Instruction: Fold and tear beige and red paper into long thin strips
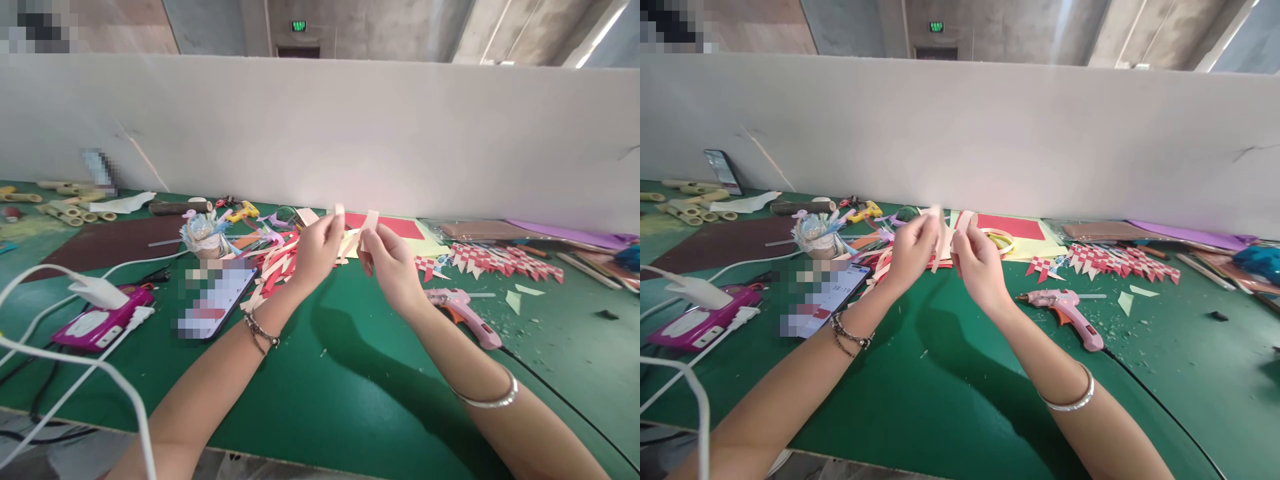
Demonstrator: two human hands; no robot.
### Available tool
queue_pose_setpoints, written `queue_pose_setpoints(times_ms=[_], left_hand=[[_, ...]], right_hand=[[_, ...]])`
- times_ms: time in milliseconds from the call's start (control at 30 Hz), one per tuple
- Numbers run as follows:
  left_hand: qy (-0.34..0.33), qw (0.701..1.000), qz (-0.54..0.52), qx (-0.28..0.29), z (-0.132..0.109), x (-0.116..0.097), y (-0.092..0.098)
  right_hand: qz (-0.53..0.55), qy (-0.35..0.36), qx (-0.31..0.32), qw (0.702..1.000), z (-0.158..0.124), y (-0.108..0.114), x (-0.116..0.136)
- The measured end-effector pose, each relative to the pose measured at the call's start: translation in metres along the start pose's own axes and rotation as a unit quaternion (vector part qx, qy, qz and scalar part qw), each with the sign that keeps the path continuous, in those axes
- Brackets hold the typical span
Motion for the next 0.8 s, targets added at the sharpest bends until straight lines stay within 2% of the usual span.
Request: queue_pose_setpoints(times_ms=[67,133,233,333,400,467,500,567,600,667,800], left_hand=[[-0.02,0.989,0.145,-0.006,0.006,0.006,0.013],[0.006,0.969,0.244,0.043,0.007,0.024,0.015],[0.047,0.953,0.271,0.125,0.002,0.05,0.011],[0.04,0.953,0.267,0.14,-0.001,0.049,0.005],[0.018,0.971,0.2,0.132,0.0,0.035,-0.004],[0.006,0.986,0.034,0.161,-0.001,0.018,-0.02],[0.008,0.978,-0.071,0.194,-0.004,0.009,-0.03],[0.024,0.932,-0.242,0.271,-0.011,-0.007,-0.048],[0.035,0.907,-0.289,0.304,-0.015,-0.012,-0.053],[0.062,0.884,-0.32,0.336,-0.019,-0.014,-0.054],[0.131,0.891,-0.291,0.323,-0.019,0.003,-0.044]], right_hand=[[-0.033,-0.004,0.03,0.999,0.001,-0.001,0.002],[-0.078,-0.014,0.074,0.994,0.002,-0.003,0.002],[-0.128,-0.016,0.143,0.981,-0.001,-0.006,0.004],[-0.126,0.0,0.179,0.976,-0.003,-0.004,0.01],[-0.11,0.012,0.184,0.977,-0.004,-0.001,0.014],[-0.096,0.024,0.18,0.979,-0.003,0.003,0.017],[-0.09,0.028,0.174,0.98,-0.002,0.005,0.018],[-0.071,0.028,0.157,0.985,0.001,0.009,0.019],[-0.057,0.025,0.148,0.987,0.002,0.011,0.019],[-0.025,0.023,0.129,0.991,0.004,0.016,0.02],[0.031,0.045,0.076,0.996,0.006,0.031,0.025]])
Point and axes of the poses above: each hand's wrist, its own z-axis towards the middle knuckle, its own y-axis out of the back of the hand, x = y × z, the point moved 8 cm from there along z, towards the middle knuckle, and after that the axes turned 7 degrees about -y, right-handed, at the moved point
